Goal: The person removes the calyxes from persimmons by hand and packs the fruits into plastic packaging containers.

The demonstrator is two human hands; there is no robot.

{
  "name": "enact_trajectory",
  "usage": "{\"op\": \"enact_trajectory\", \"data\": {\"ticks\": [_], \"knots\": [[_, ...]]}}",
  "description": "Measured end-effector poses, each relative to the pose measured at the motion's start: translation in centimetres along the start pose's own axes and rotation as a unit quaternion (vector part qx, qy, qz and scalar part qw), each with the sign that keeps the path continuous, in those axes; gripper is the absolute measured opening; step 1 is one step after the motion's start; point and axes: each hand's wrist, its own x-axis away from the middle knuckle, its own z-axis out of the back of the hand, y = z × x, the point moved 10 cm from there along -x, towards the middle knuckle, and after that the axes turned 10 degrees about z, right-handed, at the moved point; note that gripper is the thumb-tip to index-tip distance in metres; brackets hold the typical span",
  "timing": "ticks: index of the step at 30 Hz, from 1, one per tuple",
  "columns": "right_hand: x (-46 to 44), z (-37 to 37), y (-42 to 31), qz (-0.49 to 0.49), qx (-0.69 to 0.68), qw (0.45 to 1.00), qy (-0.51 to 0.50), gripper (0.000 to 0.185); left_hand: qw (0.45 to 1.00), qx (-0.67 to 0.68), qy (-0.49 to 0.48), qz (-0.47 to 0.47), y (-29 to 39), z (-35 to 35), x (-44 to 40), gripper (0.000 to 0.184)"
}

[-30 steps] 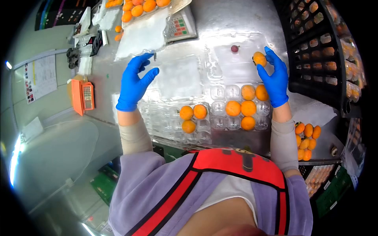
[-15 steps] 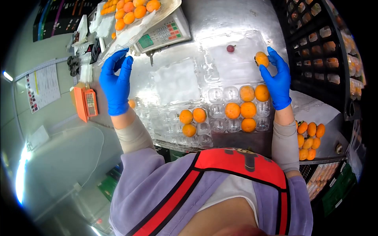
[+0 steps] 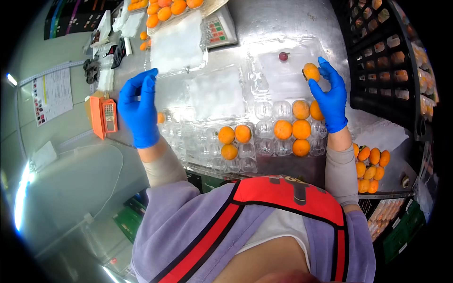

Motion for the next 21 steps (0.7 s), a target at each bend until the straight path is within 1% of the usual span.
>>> {"op": "enact_trajectory", "data": {"ticks": [1, 3, 4, 5, 6, 7, 8, 9, 11, 12, 14, 15, 17, 20, 21], "knots": [[0.1, 0.0, -0.4, 0.003, -0.015, 1.0, 0.006, 0.053, 1.0, 0.011, -0.017, 0.009, 0.0, -0.9, 0.6, 0.014], [0.1, 0.1, -1.4, 0.005, -0.025, 1.0, 0.014, 0.053, 0.996, 0.023, -0.082, 0.034, -0.8, -3.8, 2.1, 0.015], [-0.1, 0.3, -2.6, 0.037, -0.022, 0.999, 0.019, 0.053, 0.993, 0.047, -0.104, 0.031, -0.1, -6.1, 3.0, 0.011], [-0.1, 0.6, -3.8, 0.068, -0.016, 0.997, 0.022, 0.053, 0.988, 0.064, -0.137, 0.032, -0.6, -8.4, 4.0, 0.018], [0.0, 0.8, -4.3, 0.067, -0.008, 0.997, 0.023, 0.053, 0.977, 0.107, -0.172, 0.06, -1.0, -10.8, 5.1, 0.03], [0.0, 0.8, -5.6, 0.1, -0.002, 0.995, 0.018, 0.055, 0.961, 0.136, -0.226, 0.089, -1.4, -13.3, 6.2, 0.045], [0.1, 0.7, -6.8, 0.134, 0.003, 0.991, 0.012, 0.056, 0.935, 0.174, -0.277, 0.138, -1.8, -15.6, 7.3, 0.056], [0.3, 0.6, -8.1, 0.167, 0.006, 0.986, 0.006, 0.057, 0.914, 0.197, -0.311, 0.168, -1.7, -17.4, 8.4, 0.06], [0.4, 0.5, -9.5, 0.189, 0.02, 0.982, -0.001, 0.056, 0.874, 0.288, -0.324, 0.219, -1.2, -20.0, 9.5, 0.063], [0.7, 0.4, -10.3, 0.205, 0.028, 0.978, -0.008, 0.055, 0.875, 0.289, -0.322, 0.219, -1.3, -20.6, 9.7, 0.063], [1.1, 0.2, -11.3, 0.222, 0.037, 0.974, -0.014, 0.054, 0.76, 0.425, -0.372, 0.322, -2.0, -22.9, 11.3, 0.066], [1.4, 0.1, -11.7, 0.231, 0.027, 0.972, -0.017, 0.053, 0.759, 0.427, -0.372, 0.321, -2.0, -23.0, 11.3, 0.066], [2.0, 0.0, -12.2, 0.242, 0.018, 0.97, -0.019, 0.053, 0.688, 0.458, -0.442, 0.348, -1.2, -24.1, 12.8, 0.069], [2.6, -0.7, -12.2, 0.224, -0.002, 0.974, -0.045, 0.056, 0.682, 0.478, -0.44, 0.338, -1.0, -23.9, 13.1, 0.07], [2.6, -0.8, -12.2, 0.213, -0.026, 0.976, -0.042, 0.062, 0.679, 0.488, -0.435, 0.334, -1.0, -23.6, 13.1, 0.07]]}}
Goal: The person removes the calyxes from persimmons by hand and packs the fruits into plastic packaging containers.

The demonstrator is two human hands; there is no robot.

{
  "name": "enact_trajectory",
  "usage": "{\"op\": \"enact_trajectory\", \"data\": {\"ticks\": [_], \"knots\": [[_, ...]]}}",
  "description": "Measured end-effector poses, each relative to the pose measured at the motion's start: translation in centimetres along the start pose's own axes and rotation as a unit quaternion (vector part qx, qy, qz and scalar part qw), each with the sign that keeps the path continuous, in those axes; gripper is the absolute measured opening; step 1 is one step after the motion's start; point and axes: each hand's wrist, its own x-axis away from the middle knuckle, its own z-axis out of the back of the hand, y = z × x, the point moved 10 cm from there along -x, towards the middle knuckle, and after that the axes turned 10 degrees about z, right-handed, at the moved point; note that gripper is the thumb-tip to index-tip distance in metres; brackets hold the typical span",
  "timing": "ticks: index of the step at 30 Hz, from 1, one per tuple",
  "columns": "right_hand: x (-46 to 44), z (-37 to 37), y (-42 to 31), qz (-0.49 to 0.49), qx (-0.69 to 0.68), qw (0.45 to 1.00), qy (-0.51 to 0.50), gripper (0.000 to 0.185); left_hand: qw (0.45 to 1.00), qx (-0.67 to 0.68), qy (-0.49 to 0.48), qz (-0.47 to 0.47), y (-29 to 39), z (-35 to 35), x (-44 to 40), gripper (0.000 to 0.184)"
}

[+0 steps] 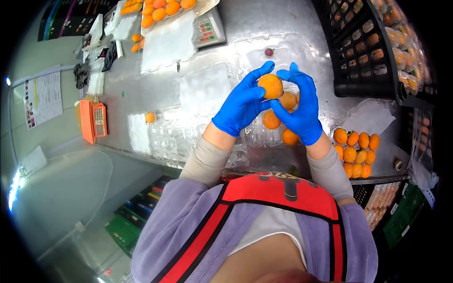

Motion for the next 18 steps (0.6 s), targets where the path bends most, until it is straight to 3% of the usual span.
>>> {"op": "enact_trajectory", "data": {"ticks": [2, 4, 7, 11, 13, 15, 16, 18], "knots": [[0.0, -0.5, -0.2, -0.006, -0.024, 1.0, 0.007, 0.069, 1.0, 0.025, -0.017, -0.004, -0.1, -0.2, 0.4, 0.07], [0.2, -0.7, 0.7, -0.066, -0.164, 0.981, 0.077, 0.073, 0.998, 0.049, -0.032, -0.008, -0.1, -0.2, 0.8, 0.071], [-0.7, -1.8, 0.0, -0.077, -0.232, 0.968, 0.054, 0.083, 0.985, 0.15, -0.081, 0.009, -0.5, -0.8, 1.3, 0.064], [-0.3, -2.6, -0.6, -0.061, -0.203, 0.977, 0.038, 0.085, 0.985, 0.161, -0.064, -0.008, -0.3, -0.3, 2.0, 0.064], [-0.7, -2.9, -1.8, 0.006, -0.058, 0.998, -0.024, 0.072, 0.989, 0.144, -0.037, -0.021, -0.1, 0.6, 2.5, 0.065], [-1.4, -3.2, -2.8, 0.016, -0.011, 1.0, -0.02, 0.066, 0.984, -0.083, 0.119, -0.106, 1.5, 2.7, 3.8, 0.068], [-1.6, -3.2, -3.3, 0.026, 0.038, 0.999, -0.014, 0.06, 0.984, -0.081, 0.121, -0.107, 1.4, 2.6, 4.1, 0.068], [-1.6, -3.8, -3.6, 0.028, 0.041, 0.998, -0.043, 0.059, 0.925, -0.286, 0.193, -0.162, 3.0, 1.9, 5.5, 0.073]]}}
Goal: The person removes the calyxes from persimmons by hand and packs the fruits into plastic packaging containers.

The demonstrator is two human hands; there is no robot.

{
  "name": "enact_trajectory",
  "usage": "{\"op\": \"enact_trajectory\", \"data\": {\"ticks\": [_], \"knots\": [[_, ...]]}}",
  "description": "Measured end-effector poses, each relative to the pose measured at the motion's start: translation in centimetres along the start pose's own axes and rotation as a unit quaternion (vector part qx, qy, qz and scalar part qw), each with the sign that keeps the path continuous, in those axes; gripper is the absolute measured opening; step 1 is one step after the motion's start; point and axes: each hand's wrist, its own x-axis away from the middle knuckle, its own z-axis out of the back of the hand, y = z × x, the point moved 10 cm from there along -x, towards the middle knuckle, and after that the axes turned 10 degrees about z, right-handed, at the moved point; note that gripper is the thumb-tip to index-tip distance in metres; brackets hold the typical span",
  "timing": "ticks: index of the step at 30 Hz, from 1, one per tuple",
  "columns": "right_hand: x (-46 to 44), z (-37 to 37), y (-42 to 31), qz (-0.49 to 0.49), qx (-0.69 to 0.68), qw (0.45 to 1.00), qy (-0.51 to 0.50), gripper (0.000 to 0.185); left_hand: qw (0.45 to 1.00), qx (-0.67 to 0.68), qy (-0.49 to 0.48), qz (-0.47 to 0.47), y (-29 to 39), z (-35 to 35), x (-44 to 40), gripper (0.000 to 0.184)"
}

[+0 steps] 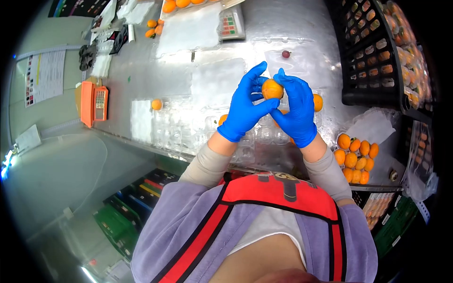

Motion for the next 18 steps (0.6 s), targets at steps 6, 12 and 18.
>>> {"op": "enact_trajectory", "data": {"ticks": [6, 12, 18], "knots": [[0.2, -0.4, 1.5, -0.041, -0.126, 0.991, 0.032, 0.057, 0.982, 0.181, -0.023, 0.041, -2.0, 1.1, 0.2, 0.067], [1.4, -0.4, 6.8, -0.131, -0.135, 0.982, 0.019, 0.06, 0.964, 0.259, -0.027, 0.048, -2.5, 2.6, 1.0, 0.067], [4.6, -2.3, 13.8, -0.269, -0.07, 0.949, -0.149, 0.05, 0.982, 0.138, 0.127, 0.005, -4.2, 10.4, 3.6, 0.064]]}}
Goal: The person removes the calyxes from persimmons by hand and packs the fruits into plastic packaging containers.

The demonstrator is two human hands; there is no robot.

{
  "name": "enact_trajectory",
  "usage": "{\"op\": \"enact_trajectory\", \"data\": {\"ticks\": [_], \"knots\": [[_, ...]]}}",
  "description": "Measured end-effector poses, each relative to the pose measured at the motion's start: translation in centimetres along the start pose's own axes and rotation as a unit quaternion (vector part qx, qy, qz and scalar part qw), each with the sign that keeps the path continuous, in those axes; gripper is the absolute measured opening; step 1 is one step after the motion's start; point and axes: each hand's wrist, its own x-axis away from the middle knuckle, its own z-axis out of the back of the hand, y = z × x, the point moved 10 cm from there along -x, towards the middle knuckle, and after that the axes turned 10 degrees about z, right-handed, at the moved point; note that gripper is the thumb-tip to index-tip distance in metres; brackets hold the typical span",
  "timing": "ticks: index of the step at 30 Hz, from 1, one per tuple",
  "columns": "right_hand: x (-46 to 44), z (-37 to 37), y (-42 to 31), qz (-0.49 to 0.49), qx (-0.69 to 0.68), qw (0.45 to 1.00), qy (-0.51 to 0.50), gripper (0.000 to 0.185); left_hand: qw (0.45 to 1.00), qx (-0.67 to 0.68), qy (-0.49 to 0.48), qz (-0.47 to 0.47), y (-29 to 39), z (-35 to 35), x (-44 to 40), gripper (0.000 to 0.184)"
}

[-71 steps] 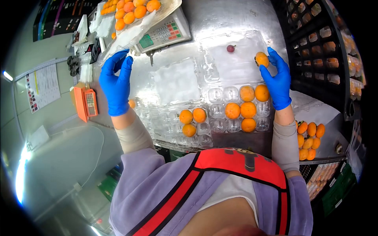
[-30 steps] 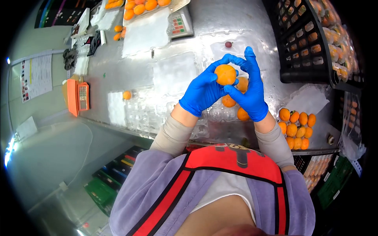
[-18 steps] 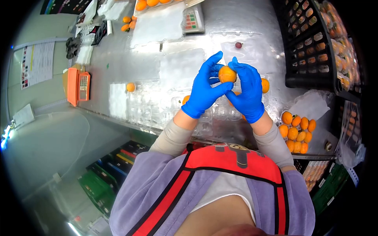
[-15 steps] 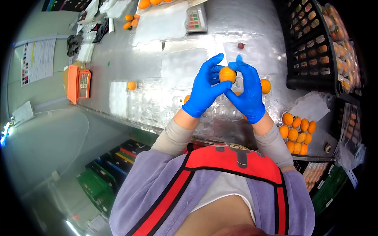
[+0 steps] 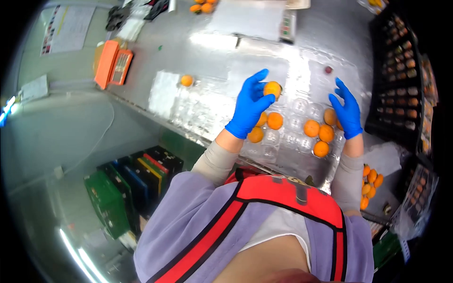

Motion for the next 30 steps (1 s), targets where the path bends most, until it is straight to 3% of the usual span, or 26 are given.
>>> {"op": "enact_trajectory", "data": {"ticks": [4, 6, 8, 11, 14, 16, 18, 21, 27, 29, 30], "knots": [[0.2, -0.9, 1.4, -0.039, 0.035, 0.998, -0.041, 0.05, 0.962, -0.097, 0.223, -0.128, 0.6, 12.7, 1.0, 0.067], [0.3, -1.7, 2.3, -0.053, 0.034, 0.996, -0.055, 0.05, 0.882, -0.239, 0.352, -0.202, 1.9, 18.9, 3.0, 0.065], [0.2, -2.3, 3.3, -0.042, 0.012, 0.998, -0.049, 0.049, 0.851, -0.241, 0.438, -0.16, 2.0, 23.3, 4.6, 0.071], [0.1, -2.8, 3.3, -0.037, 0.023, 0.998, -0.048, 0.049, 0.818, -0.312, 0.459, -0.153, 2.9, 24.7, 4.5, 0.066], [-0.2, -3.1, 3.2, -0.032, 0.026, 0.998, -0.048, 0.048, 0.817, -0.394, 0.396, -0.14, 2.9, 23.3, 2.3, 0.063], [-0.2, -3.3, 3.2, -0.032, 0.03, 0.998, -0.051, 0.047, 0.737, -0.519, 0.405, -0.151, 3.3, 21.9, 2.0, 0.067], [-0.2, -3.3, 3.5, -0.034, 0.034, 0.998, -0.051, 0.047, 0.751, -0.5, 0.399, -0.164, 3.3, 21.4, 2.7, 0.072], [0.0, -3.3, 3.8, -0.027, 0.006, 0.999, -0.037, 0.047, 0.73, -0.529, 0.401, -0.165, 3.0, 19.6, 4.6, 0.079], [-0.2, -3.1, 3.8, -0.059, 0.056, 0.996, -0.042, 0.048, 0.67, -0.61, 0.419, -0.057, 0.7, 22.0, 5.7, 0.094], [-1.4, -2.1, 2.4, -0.028, 0.069, 0.997, 0.01, 0.047, 0.632, -0.624, 0.453, -0.073, 1.8, 23.0, 5.9, 0.094], [-2.3, -1.4, 1.3, 0.022, 0.065, 0.996, 0.05, 0.046, 0.659, -0.603, 0.445, -0.06, 2.8, 23.7, 6.0, 0.094]]}}
